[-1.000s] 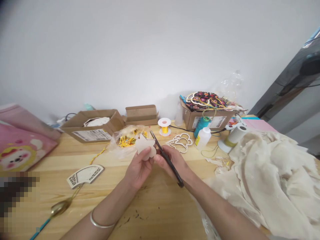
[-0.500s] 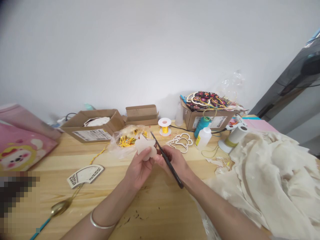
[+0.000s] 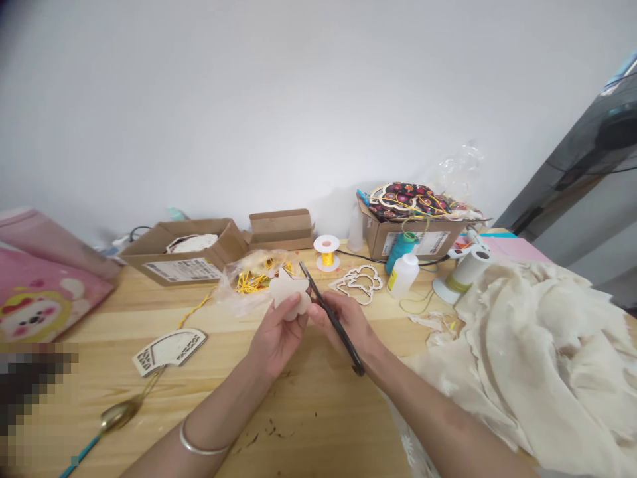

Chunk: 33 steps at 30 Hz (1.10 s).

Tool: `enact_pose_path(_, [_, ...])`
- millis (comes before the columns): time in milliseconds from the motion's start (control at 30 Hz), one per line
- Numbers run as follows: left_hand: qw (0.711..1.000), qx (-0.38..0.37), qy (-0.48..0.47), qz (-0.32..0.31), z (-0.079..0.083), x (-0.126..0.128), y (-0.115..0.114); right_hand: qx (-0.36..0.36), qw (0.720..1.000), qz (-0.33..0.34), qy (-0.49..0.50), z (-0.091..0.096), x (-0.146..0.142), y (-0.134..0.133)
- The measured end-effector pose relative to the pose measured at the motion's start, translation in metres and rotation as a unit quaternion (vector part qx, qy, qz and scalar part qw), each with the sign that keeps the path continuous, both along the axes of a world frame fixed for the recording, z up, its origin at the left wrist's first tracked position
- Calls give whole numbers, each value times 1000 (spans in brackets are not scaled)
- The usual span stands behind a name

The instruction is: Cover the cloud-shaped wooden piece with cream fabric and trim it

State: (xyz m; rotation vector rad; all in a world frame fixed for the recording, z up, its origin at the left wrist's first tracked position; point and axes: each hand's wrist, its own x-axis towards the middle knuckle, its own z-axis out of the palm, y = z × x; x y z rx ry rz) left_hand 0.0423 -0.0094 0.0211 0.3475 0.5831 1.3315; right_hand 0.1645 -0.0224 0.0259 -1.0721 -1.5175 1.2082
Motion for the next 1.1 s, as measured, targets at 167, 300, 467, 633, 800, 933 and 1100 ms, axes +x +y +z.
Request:
enact_pose_path(167, [1000,18,24,-6,-1,-3,2,36,998,1,-57,0,6,6])
enact_pose_path(300, [998,32,59,-1,0,-7,4,48,992,16,-117,0,16,12])
enact_pose_path(467, [994,53,90,17,1,-14,8,64,984,21,-166,5,32,19])
enact_pose_path(633, [992,76,92,41,4,-19,12,99,979,42,-171,6,44,23])
enact_pose_path(800, [990,97,95,49,6,-20,13,176,941,23,-288,5,39,20])
enact_pose_path(933, [987,101,115,44,5,-20,12,203,924,11,-323,5,34,18])
enact_pose_path(1100, [985,111,122,41,4,-19,13,215,922,14,-322,7,35,16])
